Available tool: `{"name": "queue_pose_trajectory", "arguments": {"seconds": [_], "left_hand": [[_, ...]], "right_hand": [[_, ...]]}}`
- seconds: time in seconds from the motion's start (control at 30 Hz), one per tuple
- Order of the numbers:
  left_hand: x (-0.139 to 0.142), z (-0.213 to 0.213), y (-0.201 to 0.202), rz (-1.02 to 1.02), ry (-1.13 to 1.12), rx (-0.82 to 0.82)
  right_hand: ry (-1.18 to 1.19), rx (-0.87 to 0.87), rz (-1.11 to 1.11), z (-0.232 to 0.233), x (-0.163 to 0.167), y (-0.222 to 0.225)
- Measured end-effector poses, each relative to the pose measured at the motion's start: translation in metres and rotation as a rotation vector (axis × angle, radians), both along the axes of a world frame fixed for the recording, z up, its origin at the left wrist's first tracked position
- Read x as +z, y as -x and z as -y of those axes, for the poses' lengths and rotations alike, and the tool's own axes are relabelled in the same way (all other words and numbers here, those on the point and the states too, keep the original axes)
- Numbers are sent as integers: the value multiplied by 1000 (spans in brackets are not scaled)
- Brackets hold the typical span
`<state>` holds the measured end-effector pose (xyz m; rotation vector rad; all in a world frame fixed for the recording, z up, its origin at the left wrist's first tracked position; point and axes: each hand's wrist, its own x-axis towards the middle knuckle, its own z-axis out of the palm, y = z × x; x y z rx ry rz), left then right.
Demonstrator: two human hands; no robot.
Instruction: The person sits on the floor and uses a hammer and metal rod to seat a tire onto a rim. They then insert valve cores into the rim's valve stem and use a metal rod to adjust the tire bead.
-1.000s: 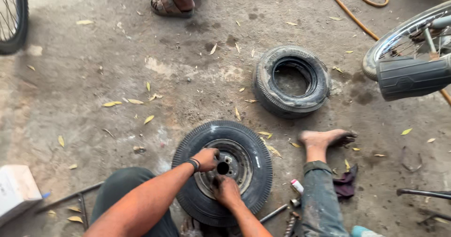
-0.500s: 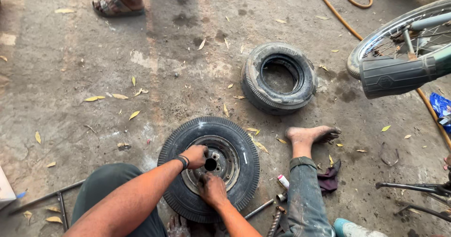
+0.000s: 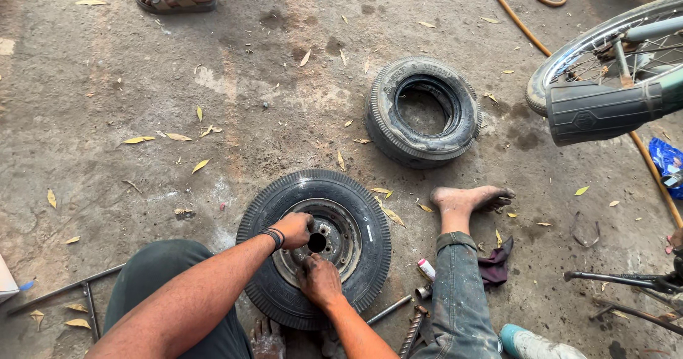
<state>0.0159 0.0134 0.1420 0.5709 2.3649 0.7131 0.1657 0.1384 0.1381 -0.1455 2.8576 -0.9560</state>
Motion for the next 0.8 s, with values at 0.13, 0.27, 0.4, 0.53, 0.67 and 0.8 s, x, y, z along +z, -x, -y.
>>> {"name": "queue_pose_trajectory", "arguments": {"seconds": [0.13, 0.27, 0.4, 0.53, 0.67, 0.8], "left_hand": [[-8, 3, 2, 31, -4, 3], [-11, 5, 2, 2, -22, -12], [-2, 4, 1, 38, 0, 0], [13, 3, 0, 99, 29, 15], [19, 3, -1, 140, 41, 47], [15, 3, 0, 93, 21, 22]], "right_hand": [[13, 13, -13, -1, -1, 2], [128, 70, -93, -6, -1, 3], [117, 66, -67, -5, 1, 3], [24, 51, -18, -2, 4, 2], [23, 32, -6, -3, 8, 2], [48, 48, 37, -5, 11, 5]]}}
